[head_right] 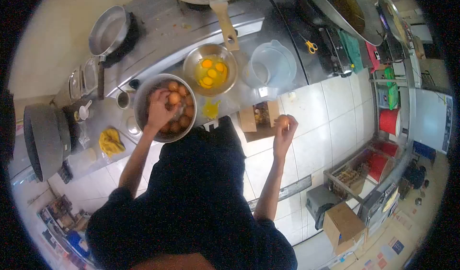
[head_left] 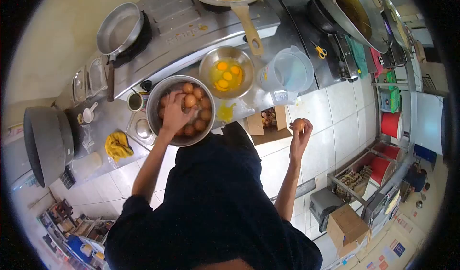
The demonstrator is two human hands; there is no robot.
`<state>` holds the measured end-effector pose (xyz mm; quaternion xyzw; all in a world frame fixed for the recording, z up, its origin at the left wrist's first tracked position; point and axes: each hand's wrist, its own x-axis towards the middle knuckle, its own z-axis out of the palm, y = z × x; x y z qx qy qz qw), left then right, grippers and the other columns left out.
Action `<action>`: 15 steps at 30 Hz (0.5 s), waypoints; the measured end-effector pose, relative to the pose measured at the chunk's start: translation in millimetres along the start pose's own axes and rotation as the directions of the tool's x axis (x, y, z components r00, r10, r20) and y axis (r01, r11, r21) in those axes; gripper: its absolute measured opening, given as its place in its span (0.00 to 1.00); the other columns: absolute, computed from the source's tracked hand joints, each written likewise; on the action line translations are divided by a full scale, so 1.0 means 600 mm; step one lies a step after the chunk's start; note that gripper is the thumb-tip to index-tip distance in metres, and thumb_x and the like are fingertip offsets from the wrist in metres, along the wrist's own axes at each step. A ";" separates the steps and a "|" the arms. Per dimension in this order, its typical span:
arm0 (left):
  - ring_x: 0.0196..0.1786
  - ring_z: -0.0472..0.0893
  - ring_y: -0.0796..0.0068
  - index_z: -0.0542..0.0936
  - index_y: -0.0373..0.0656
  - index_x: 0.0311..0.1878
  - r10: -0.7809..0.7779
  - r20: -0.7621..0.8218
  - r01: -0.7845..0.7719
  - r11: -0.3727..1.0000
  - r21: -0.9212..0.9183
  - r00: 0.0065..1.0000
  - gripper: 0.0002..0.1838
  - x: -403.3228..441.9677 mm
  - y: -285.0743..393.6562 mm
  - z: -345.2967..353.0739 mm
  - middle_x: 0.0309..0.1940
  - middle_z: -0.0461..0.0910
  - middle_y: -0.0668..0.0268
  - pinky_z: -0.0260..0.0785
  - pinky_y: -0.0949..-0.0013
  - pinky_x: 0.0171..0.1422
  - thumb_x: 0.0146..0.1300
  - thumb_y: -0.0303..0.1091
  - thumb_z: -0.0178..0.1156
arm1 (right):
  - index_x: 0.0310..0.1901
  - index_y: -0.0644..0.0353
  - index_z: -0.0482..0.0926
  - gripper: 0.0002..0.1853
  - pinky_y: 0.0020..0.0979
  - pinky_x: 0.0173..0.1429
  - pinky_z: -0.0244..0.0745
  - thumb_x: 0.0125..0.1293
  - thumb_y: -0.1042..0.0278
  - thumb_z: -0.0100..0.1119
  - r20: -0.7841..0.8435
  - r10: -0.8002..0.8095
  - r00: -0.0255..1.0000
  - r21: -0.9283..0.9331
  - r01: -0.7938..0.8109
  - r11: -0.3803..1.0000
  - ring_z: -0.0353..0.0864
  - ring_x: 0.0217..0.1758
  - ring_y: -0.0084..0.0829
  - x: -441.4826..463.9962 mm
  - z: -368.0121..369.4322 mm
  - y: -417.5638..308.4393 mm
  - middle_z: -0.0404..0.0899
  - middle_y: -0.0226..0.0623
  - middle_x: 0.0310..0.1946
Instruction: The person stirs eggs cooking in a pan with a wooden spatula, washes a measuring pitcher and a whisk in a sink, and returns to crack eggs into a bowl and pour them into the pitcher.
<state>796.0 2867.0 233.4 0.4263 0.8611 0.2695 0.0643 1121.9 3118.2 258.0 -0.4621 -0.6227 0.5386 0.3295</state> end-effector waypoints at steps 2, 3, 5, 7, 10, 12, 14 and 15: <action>0.53 0.72 0.62 0.69 0.40 0.54 -0.174 0.032 0.172 0.898 -0.406 0.984 0.28 -0.010 0.009 -0.003 0.51 0.69 0.56 0.69 0.59 0.56 0.50 0.31 0.69 | 0.59 0.65 0.63 0.22 0.30 0.54 0.72 0.64 0.77 0.57 0.100 -0.084 0.991 0.003 0.084 0.996 0.77 0.48 0.31 -0.012 0.056 -0.076 0.71 0.42 0.49; 0.52 0.74 0.66 0.66 0.39 0.56 -0.302 0.134 0.298 0.604 -0.739 0.944 0.28 -0.009 0.018 -0.004 0.50 0.69 0.57 0.71 0.64 0.53 0.53 0.29 0.68 | 0.59 0.66 0.65 0.23 0.29 0.54 0.74 0.63 0.77 0.59 0.160 -0.107 0.981 0.081 0.095 0.992 0.77 0.49 0.31 -0.022 0.088 -0.110 0.71 0.41 0.50; 0.54 0.74 0.67 0.64 0.40 0.58 -0.299 0.124 0.261 0.479 -0.838 0.946 0.29 0.008 0.055 -0.014 0.51 0.70 0.58 0.71 0.64 0.55 0.55 0.29 0.65 | 0.58 0.64 0.69 0.25 0.28 0.52 0.75 0.58 0.78 0.64 0.240 -0.279 0.930 0.080 0.268 0.960 0.77 0.51 0.29 -0.030 0.155 -0.124 0.72 0.41 0.55; 0.58 0.72 0.68 0.61 0.40 0.63 -0.263 0.134 0.184 0.173 -0.968 0.955 0.29 0.028 0.098 -0.018 0.53 0.70 0.59 0.69 0.65 0.58 0.60 0.31 0.61 | 0.52 0.63 0.75 0.27 0.29 0.51 0.74 0.49 0.73 0.73 0.269 -0.365 0.891 -0.055 0.393 0.918 0.79 0.51 0.35 -0.032 0.222 -0.158 0.79 0.42 0.51; 0.63 0.68 0.67 0.61 0.44 0.66 -0.151 0.144 0.088 -0.330 -0.940 0.978 0.26 0.061 0.131 -0.005 0.58 0.68 0.60 0.60 0.60 0.67 0.66 0.42 0.48 | 0.53 0.62 0.75 0.28 0.30 0.51 0.74 0.49 0.73 0.73 0.307 -0.541 0.783 0.043 0.556 0.830 0.78 0.52 0.36 -0.011 0.316 -0.181 0.78 0.43 0.52; 0.64 0.66 0.67 0.62 0.44 0.65 -0.172 0.116 0.057 -0.314 -0.948 0.978 0.27 0.085 0.153 0.002 0.58 0.68 0.61 0.57 0.60 0.69 0.66 0.46 0.45 | 0.54 0.61 0.75 0.28 0.31 0.52 0.75 0.49 0.73 0.73 0.352 -0.605 0.714 0.058 0.628 0.776 0.78 0.52 0.37 0.006 0.343 -0.178 0.78 0.43 0.52; 0.64 0.66 0.67 0.63 0.44 0.65 -0.183 0.056 -0.001 -0.301 -0.954 0.982 0.27 0.108 0.152 0.010 0.59 0.68 0.62 0.55 0.62 0.69 0.66 0.48 0.44 | 0.53 0.60 0.75 0.27 0.32 0.53 0.75 0.49 0.72 0.73 0.312 -0.543 0.779 0.045 0.559 0.828 0.78 0.53 0.35 0.021 0.358 -0.166 0.78 0.42 0.52; 0.64 0.66 0.67 0.63 0.44 0.65 -0.188 0.038 -0.020 -0.299 -0.954 0.981 0.27 0.116 0.151 0.011 0.59 0.68 0.62 0.55 0.62 0.69 0.66 0.48 0.44 | 0.53 0.60 0.75 0.27 0.32 0.53 0.75 0.49 0.72 0.73 0.319 -0.556 0.768 0.054 0.570 0.820 0.78 0.53 0.35 0.029 0.360 -0.162 0.78 0.42 0.52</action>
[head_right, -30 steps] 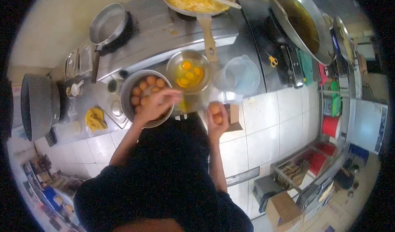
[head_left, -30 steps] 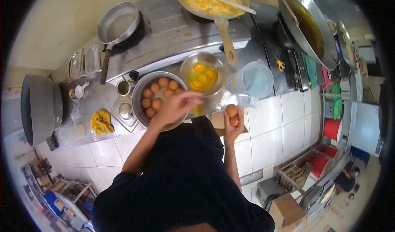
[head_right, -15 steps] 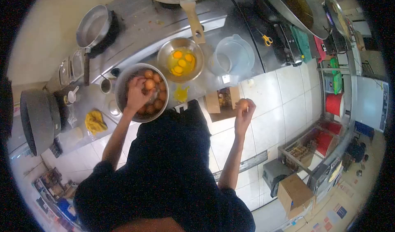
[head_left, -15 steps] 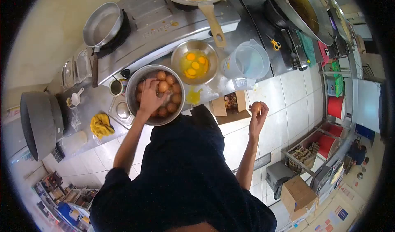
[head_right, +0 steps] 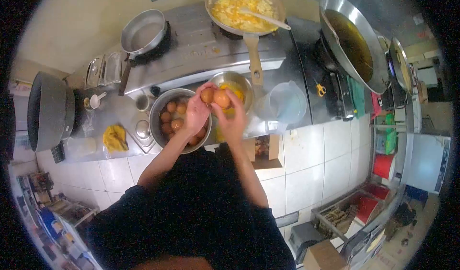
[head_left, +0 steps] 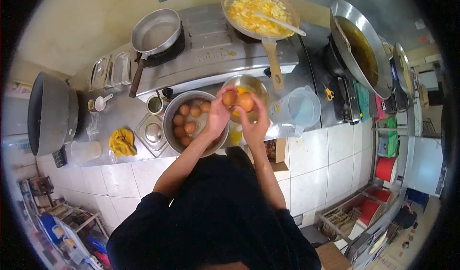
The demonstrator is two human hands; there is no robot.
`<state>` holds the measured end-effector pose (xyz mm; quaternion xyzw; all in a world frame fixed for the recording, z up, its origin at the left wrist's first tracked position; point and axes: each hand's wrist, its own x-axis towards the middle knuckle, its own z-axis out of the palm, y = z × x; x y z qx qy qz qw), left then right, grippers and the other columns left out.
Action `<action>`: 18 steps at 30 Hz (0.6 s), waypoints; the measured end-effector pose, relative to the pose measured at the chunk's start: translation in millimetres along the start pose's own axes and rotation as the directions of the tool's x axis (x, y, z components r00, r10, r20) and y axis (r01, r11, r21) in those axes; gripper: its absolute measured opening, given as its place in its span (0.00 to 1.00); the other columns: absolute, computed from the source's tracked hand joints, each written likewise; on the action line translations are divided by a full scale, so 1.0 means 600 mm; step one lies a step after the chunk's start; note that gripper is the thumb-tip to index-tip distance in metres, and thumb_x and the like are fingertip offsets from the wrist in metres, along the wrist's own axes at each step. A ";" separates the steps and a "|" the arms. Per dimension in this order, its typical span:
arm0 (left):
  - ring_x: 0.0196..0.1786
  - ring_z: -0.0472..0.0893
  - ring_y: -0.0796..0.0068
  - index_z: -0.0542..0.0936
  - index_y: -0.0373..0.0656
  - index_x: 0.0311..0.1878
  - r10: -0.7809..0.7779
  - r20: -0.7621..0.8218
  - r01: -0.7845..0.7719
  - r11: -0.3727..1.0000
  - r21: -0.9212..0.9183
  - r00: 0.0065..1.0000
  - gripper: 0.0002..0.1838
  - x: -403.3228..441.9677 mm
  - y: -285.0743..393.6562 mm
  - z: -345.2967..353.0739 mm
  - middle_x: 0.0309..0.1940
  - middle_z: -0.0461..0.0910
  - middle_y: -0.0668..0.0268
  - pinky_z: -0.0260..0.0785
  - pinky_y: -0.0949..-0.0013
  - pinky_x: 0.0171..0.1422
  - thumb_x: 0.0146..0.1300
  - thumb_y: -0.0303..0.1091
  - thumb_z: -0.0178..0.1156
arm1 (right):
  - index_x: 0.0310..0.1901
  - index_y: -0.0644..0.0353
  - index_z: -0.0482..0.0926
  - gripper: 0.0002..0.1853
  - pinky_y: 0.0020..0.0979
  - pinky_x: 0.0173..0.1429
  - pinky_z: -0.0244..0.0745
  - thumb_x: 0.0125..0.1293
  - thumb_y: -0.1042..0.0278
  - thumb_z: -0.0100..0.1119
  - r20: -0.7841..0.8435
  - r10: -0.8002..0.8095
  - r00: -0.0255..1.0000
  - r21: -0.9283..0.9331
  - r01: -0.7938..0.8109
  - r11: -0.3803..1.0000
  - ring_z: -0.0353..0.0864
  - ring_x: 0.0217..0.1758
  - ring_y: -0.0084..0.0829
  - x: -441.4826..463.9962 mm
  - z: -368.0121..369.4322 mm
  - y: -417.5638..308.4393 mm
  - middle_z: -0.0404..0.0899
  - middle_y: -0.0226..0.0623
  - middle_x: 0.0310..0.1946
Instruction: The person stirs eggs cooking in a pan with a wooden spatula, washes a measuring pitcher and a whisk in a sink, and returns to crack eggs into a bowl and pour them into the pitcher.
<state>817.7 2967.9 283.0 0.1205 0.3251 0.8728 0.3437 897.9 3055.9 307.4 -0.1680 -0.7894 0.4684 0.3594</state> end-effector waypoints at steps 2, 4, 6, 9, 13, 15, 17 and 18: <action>0.64 0.66 0.68 0.65 0.44 0.62 0.012 -0.002 -0.012 1.000 -0.026 1.000 0.23 0.006 -0.002 0.010 0.58 0.68 0.64 0.56 0.62 0.69 0.69 0.46 0.44 | 0.55 0.61 0.74 0.27 0.32 0.55 0.74 0.51 0.72 0.72 -0.122 0.057 0.991 0.180 -0.034 0.983 0.78 0.53 0.34 0.004 -0.009 0.002 0.77 0.43 0.53; 0.64 0.66 0.70 0.66 0.45 0.62 -0.001 0.020 0.002 1.000 -0.029 1.000 0.22 0.018 -0.002 0.014 0.58 0.68 0.64 0.57 0.65 0.69 0.68 0.41 0.48 | 0.57 0.62 0.72 0.28 0.30 0.55 0.73 0.54 0.72 0.70 -0.029 0.102 0.994 0.135 -0.097 0.986 0.78 0.52 0.32 0.016 -0.011 0.017 0.78 0.42 0.50; 0.59 0.71 0.72 0.71 0.42 0.58 0.000 0.034 -0.014 0.909 0.416 0.999 0.20 0.040 0.001 0.012 0.55 0.72 0.64 0.62 0.69 0.65 0.64 0.36 0.56 | 0.59 0.62 0.70 0.29 0.28 0.55 0.73 0.56 0.72 0.69 0.056 0.261 0.964 0.454 -0.257 0.853 0.77 0.51 0.30 0.028 -0.004 0.053 0.78 0.40 0.49; 0.55 0.73 0.74 0.74 0.40 0.55 -0.089 0.110 -0.018 0.692 0.722 0.990 0.20 0.084 0.013 -0.019 0.52 0.75 0.66 0.65 0.71 0.61 0.60 0.33 0.63 | 0.60 0.60 0.69 0.28 0.26 0.54 0.72 0.59 0.70 0.66 0.301 0.224 0.927 0.430 -0.341 0.836 0.75 0.53 0.25 0.049 -0.020 0.105 0.77 0.37 0.49; 0.48 0.77 0.73 0.77 0.40 0.50 -0.152 0.286 -0.165 0.533 0.830 0.946 0.20 0.127 0.023 -0.058 0.45 0.79 0.65 0.68 0.71 0.56 0.57 0.38 0.68 | 0.60 0.58 0.69 0.29 0.28 0.55 0.72 0.57 0.71 0.66 0.449 0.196 0.872 0.104 -0.268 0.958 0.76 0.54 0.30 0.070 -0.040 0.131 0.76 0.40 0.52; 0.44 0.79 0.70 0.76 0.40 0.49 -0.261 0.376 -0.292 0.309 0.905 0.889 0.21 0.146 0.023 -0.072 0.41 0.81 0.62 0.70 0.69 0.52 0.55 0.38 0.68 | 0.59 0.58 0.69 0.30 0.32 0.54 0.73 0.53 0.73 0.66 0.441 -0.065 0.895 -0.114 0.128 0.985 0.77 0.52 0.40 0.072 -0.036 0.137 0.76 0.43 0.52; 0.43 0.80 0.68 0.76 0.40 0.49 -0.255 0.391 -0.323 0.271 0.907 0.884 0.21 0.151 0.019 -0.074 0.40 0.81 0.60 0.71 0.68 0.51 0.55 0.38 0.69 | 0.60 0.57 0.68 0.31 0.35 0.54 0.73 0.52 0.73 0.65 0.455 -0.058 0.889 -0.183 0.157 0.970 0.76 0.51 0.43 0.070 -0.031 0.147 0.76 0.44 0.51; 0.41 0.81 0.66 0.76 0.40 0.48 -0.247 0.406 -0.353 0.232 0.906 0.880 0.21 0.152 0.017 -0.076 0.39 0.81 0.58 0.72 0.67 0.49 0.54 0.38 0.69 | 0.60 0.57 0.68 0.32 0.37 0.55 0.72 0.51 0.73 0.64 0.470 -0.052 0.881 -0.250 0.190 0.950 0.74 0.50 0.47 0.071 -0.029 0.153 0.76 0.46 0.50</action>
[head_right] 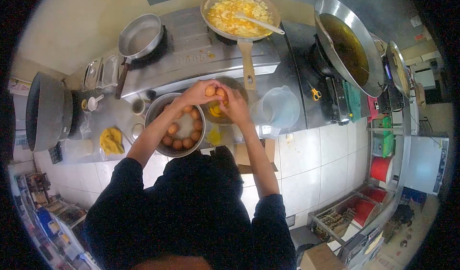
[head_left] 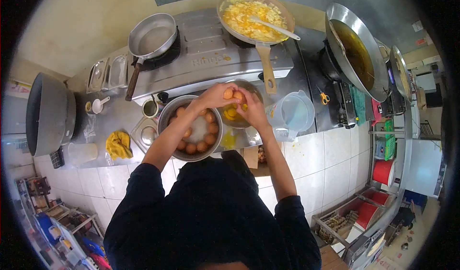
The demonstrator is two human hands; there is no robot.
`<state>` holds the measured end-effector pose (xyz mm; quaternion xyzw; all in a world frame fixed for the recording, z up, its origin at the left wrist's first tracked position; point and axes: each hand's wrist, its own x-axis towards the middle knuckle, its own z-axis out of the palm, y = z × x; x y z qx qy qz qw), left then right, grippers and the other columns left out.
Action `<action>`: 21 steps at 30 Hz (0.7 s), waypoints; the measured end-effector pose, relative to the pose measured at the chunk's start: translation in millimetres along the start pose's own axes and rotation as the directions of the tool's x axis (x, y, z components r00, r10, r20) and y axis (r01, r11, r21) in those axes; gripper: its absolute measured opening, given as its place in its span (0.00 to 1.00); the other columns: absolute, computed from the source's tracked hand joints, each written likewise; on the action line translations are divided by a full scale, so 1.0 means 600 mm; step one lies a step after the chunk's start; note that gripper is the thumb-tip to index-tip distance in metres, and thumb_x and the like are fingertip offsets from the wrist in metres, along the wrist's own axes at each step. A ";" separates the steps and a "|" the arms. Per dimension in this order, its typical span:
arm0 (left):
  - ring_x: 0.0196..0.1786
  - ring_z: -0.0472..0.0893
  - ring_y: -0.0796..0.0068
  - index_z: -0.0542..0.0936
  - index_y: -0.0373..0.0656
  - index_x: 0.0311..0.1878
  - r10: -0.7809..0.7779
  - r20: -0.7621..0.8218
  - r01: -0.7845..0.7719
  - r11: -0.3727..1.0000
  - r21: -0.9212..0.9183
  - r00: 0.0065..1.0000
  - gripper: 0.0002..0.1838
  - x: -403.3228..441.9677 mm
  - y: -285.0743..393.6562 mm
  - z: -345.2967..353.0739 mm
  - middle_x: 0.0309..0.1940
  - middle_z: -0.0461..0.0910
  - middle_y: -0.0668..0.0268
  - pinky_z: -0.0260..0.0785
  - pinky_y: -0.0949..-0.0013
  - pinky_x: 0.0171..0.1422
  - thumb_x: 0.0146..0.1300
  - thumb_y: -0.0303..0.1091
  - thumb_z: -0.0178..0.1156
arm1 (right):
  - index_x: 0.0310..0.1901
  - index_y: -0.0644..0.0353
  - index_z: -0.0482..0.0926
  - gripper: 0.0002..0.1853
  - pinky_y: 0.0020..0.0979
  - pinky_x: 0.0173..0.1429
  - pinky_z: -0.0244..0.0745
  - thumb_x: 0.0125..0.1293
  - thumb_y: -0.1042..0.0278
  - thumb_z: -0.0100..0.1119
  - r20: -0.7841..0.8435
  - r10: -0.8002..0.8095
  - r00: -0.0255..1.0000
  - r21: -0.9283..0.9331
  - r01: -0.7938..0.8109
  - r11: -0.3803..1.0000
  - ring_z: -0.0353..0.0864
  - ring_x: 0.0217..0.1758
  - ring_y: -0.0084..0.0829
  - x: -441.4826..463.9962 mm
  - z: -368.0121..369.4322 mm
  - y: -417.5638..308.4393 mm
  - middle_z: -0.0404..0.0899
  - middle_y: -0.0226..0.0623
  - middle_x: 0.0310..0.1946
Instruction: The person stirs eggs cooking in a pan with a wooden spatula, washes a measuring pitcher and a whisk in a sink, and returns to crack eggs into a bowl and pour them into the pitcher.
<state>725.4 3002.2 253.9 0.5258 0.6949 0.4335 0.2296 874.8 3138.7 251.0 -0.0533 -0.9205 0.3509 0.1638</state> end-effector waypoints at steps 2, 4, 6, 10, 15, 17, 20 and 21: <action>0.42 0.81 0.64 0.76 0.40 0.48 0.010 -0.011 -0.010 0.999 0.052 1.000 0.21 -0.001 0.001 -0.002 0.39 0.81 0.57 0.72 0.66 0.50 0.54 0.38 0.69 | 0.61 0.56 0.66 0.32 0.39 0.55 0.71 0.51 0.73 0.63 0.019 -0.059 0.998 -0.117 0.061 0.991 0.74 0.50 0.46 0.003 -0.003 0.006 0.76 0.45 0.49; 0.42 0.81 0.63 0.76 0.40 0.48 0.020 -0.022 -0.017 0.995 0.103 1.000 0.20 -0.005 0.001 -0.008 0.40 0.81 0.56 0.72 0.66 0.50 0.54 0.37 0.68 | 0.62 0.55 0.65 0.33 0.40 0.55 0.70 0.52 0.72 0.61 0.047 -0.115 0.992 -0.230 0.123 0.965 0.73 0.49 0.45 0.002 -0.006 0.011 0.76 0.45 0.47; 0.43 0.81 0.65 0.76 0.40 0.48 0.026 -0.016 -0.024 0.994 0.110 1.000 0.21 -0.007 0.001 -0.016 0.40 0.81 0.57 0.72 0.66 0.50 0.55 0.39 0.68 | 0.63 0.55 0.64 0.34 0.42 0.54 0.70 0.51 0.75 0.61 -0.001 -0.163 0.987 -0.267 0.157 0.951 0.72 0.47 0.46 0.000 -0.007 0.014 0.76 0.44 0.46; 0.45 0.81 0.67 0.76 0.40 0.49 -0.048 -0.096 0.042 0.997 -0.059 0.994 0.21 -0.008 0.039 -0.007 0.41 0.81 0.59 0.71 0.67 0.51 0.55 0.40 0.69 | 0.61 0.57 0.68 0.32 0.41 0.54 0.70 0.51 0.78 0.62 -0.098 -0.041 0.994 -0.028 0.039 0.999 0.73 0.49 0.46 -0.002 -0.013 -0.032 0.75 0.44 0.47; 0.45 0.81 0.69 0.79 0.39 0.46 -0.070 -0.265 0.048 0.995 -0.091 0.962 0.18 -0.065 0.138 -0.024 0.41 0.83 0.62 0.71 0.69 0.52 0.56 0.38 0.68 | 0.57 0.59 0.72 0.25 0.37 0.55 0.71 0.55 0.79 0.61 -0.404 0.167 0.899 0.176 -0.103 0.979 0.76 0.51 0.44 -0.084 -0.040 -0.098 0.75 0.46 0.50; 0.46 0.81 0.71 0.80 0.40 0.45 -0.198 -0.129 0.164 0.958 -0.233 0.972 0.16 -0.133 0.163 -0.066 0.42 0.83 0.64 0.71 0.69 0.53 0.56 0.35 0.68 | 0.56 0.61 0.72 0.24 0.35 0.55 0.71 0.55 0.80 0.61 -0.452 0.166 0.876 0.104 -0.133 0.986 0.77 0.51 0.43 -0.179 -0.058 -0.099 0.76 0.46 0.48; 0.48 0.81 0.68 0.80 0.42 0.47 -0.316 0.067 0.323 0.932 -0.167 0.946 0.16 -0.212 0.124 -0.086 0.42 0.83 0.62 0.71 0.68 0.55 0.55 0.31 0.66 | 0.55 0.61 0.72 0.25 0.36 0.54 0.73 0.55 0.79 0.64 -0.463 0.341 0.818 0.051 -0.360 0.932 0.78 0.50 0.45 -0.322 -0.060 -0.058 0.78 0.48 0.45; 0.49 0.81 0.64 0.79 0.44 0.49 -0.334 -0.010 0.334 0.942 0.038 0.943 0.17 -0.230 0.095 -0.070 0.43 0.82 0.61 0.72 0.65 0.55 0.55 0.31 0.65 | 0.61 0.58 0.68 0.31 0.39 0.55 0.73 0.53 0.76 0.67 -0.354 0.517 0.779 0.015 -0.548 0.836 0.76 0.52 0.48 -0.361 -0.053 -0.028 0.76 0.50 0.48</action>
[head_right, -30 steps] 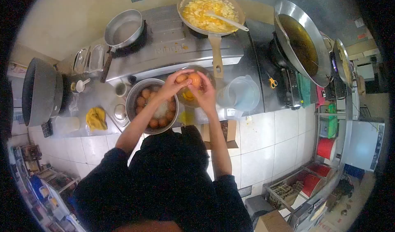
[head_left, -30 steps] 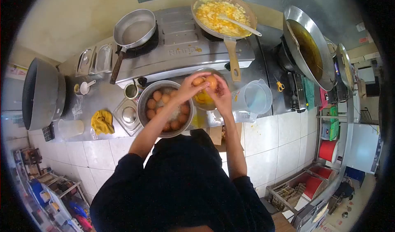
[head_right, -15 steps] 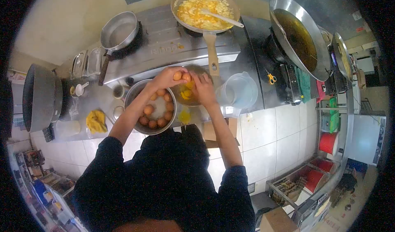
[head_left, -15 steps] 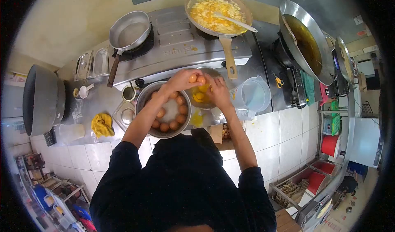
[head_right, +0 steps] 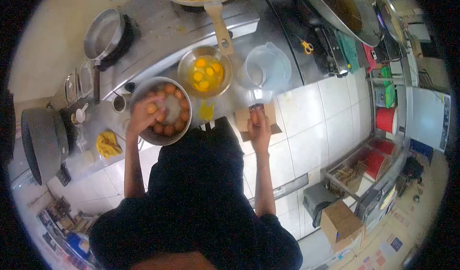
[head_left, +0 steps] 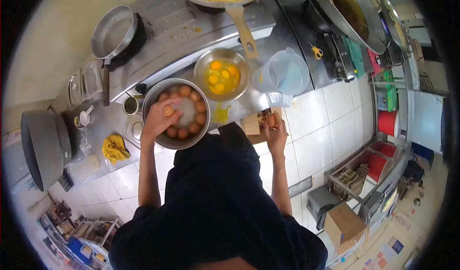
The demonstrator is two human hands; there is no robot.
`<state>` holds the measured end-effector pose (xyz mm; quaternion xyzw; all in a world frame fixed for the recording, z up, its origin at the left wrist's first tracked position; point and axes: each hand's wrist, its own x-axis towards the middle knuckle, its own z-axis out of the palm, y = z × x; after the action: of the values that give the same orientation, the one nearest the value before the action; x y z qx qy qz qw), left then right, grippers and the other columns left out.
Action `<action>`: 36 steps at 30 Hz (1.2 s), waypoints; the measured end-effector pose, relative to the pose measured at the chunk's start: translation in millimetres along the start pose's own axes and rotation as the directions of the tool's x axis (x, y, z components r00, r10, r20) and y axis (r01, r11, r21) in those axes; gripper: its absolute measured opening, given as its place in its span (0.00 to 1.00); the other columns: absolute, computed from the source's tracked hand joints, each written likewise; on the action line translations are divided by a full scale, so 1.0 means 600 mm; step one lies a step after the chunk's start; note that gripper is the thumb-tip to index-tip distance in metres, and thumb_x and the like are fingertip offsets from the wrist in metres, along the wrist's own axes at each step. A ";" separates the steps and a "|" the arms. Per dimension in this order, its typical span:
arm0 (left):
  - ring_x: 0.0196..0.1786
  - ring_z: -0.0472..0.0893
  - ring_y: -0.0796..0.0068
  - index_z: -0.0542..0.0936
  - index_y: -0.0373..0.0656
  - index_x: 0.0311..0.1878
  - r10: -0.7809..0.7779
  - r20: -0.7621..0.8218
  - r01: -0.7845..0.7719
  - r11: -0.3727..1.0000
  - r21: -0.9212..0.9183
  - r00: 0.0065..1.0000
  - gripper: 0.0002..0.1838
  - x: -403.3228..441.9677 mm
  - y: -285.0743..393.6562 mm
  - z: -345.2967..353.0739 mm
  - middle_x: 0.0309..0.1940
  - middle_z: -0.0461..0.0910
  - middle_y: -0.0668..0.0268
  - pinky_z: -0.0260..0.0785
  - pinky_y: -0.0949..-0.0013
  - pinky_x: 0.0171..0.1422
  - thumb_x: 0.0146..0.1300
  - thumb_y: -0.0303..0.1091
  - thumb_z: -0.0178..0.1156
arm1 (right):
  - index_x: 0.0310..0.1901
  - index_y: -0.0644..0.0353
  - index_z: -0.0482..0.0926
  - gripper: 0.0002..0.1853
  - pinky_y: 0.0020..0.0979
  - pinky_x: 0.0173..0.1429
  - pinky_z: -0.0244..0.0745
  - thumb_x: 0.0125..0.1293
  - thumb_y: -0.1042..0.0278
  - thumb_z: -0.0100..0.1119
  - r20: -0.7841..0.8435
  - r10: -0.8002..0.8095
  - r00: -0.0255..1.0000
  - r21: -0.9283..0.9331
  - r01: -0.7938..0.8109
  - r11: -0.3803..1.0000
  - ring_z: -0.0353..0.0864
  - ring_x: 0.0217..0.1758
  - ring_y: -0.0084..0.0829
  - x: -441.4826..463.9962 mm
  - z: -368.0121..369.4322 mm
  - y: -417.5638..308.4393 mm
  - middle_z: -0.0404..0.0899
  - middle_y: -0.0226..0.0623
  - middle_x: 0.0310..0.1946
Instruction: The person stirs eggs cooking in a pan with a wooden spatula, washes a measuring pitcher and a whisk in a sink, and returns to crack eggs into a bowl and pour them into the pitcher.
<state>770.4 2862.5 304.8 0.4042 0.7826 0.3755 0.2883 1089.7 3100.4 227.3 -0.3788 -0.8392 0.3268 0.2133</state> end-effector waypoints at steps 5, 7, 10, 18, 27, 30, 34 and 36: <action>0.49 0.79 0.54 0.70 0.51 0.61 -0.040 -0.022 0.045 0.806 0.591 0.999 0.28 0.017 -0.073 0.081 0.49 0.78 0.55 0.72 0.55 0.52 0.55 0.36 0.62 | 0.72 0.55 0.48 0.46 0.46 0.69 0.59 0.55 0.72 0.66 0.280 0.185 0.942 -0.197 -0.132 0.971 0.58 0.67 0.57 -0.059 -0.023 0.184 0.57 0.54 0.67; 0.49 0.79 0.54 0.67 0.53 0.64 -0.067 0.035 0.030 0.779 0.627 0.997 0.31 0.030 -0.072 0.095 0.51 0.77 0.54 0.72 0.54 0.52 0.54 0.38 0.62 | 0.70 0.57 0.53 0.39 0.43 0.65 0.65 0.59 0.73 0.63 0.151 0.188 0.970 -0.133 -0.169 0.977 0.63 0.66 0.50 -0.041 -0.041 0.145 0.61 0.51 0.65; 0.49 0.79 0.53 0.64 0.53 0.66 -0.273 0.073 0.164 0.749 0.642 0.959 0.35 0.052 -0.085 0.116 0.49 0.78 0.52 0.72 0.53 0.52 0.54 0.43 0.63 | 0.67 0.60 0.59 0.32 0.38 0.60 0.69 0.62 0.76 0.59 0.112 0.253 0.961 -0.004 -0.254 0.967 0.69 0.62 0.41 -0.001 -0.054 0.040 0.67 0.47 0.61; 0.50 0.78 0.50 0.72 0.46 0.56 -0.342 0.011 0.337 0.930 0.149 0.940 0.28 0.065 -0.068 0.117 0.48 0.78 0.49 0.69 0.55 0.57 0.55 0.51 0.61 | 0.55 0.62 0.72 0.18 0.29 0.48 0.74 0.62 0.78 0.57 0.266 -0.143 0.953 0.367 0.037 0.930 0.79 0.44 0.31 0.043 0.028 -0.178 0.78 0.42 0.45; 0.33 0.78 0.77 0.72 0.45 0.57 -0.369 -0.135 0.190 0.717 -0.670 0.920 0.21 -0.023 -0.019 0.070 0.43 0.77 0.66 0.71 0.76 0.32 0.62 0.38 0.62 | 0.58 0.50 0.74 0.24 0.35 0.55 0.73 0.58 0.77 0.60 0.314 -0.644 0.698 0.303 0.569 0.764 0.76 0.52 0.41 0.127 0.149 -0.322 0.74 0.43 0.51; 0.38 0.77 0.81 0.71 0.44 0.58 -0.381 -0.080 0.190 0.620 -0.761 0.921 0.20 -0.044 -0.006 0.042 0.47 0.76 0.67 0.71 0.76 0.35 0.64 0.37 0.59 | 0.56 0.51 0.76 0.24 0.37 0.59 0.71 0.56 0.74 0.65 0.437 -0.667 0.603 0.544 0.413 0.730 0.74 0.56 0.42 0.145 0.174 -0.323 0.74 0.41 0.54; 0.52 0.76 0.72 0.71 0.43 0.58 -0.303 -0.175 -0.125 0.178 -0.976 0.937 0.20 -0.025 0.012 0.032 0.50 0.76 0.65 0.69 0.65 0.53 0.71 0.45 0.46 | 0.54 0.61 0.75 0.24 0.32 0.54 0.74 0.53 0.75 0.69 0.209 -0.595 0.776 0.541 0.415 0.731 0.76 0.54 0.36 0.153 0.150 -0.344 0.75 0.41 0.53; 0.56 0.73 0.71 0.71 0.43 0.57 -0.252 -0.322 -0.272 0.214 -0.938 0.913 0.21 0.004 -0.002 0.063 0.52 0.74 0.64 0.66 0.63 0.57 0.71 0.47 0.42 | 0.54 0.61 0.75 0.25 0.33 0.56 0.73 0.53 0.73 0.69 0.036 -0.570 0.821 0.587 0.445 0.677 0.77 0.53 0.38 0.146 0.160 -0.335 0.76 0.42 0.51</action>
<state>797.4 2877.6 282.6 0.0496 0.4094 0.8589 0.3036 877.2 3030.7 313.2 -0.0130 -0.7974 0.5214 0.3035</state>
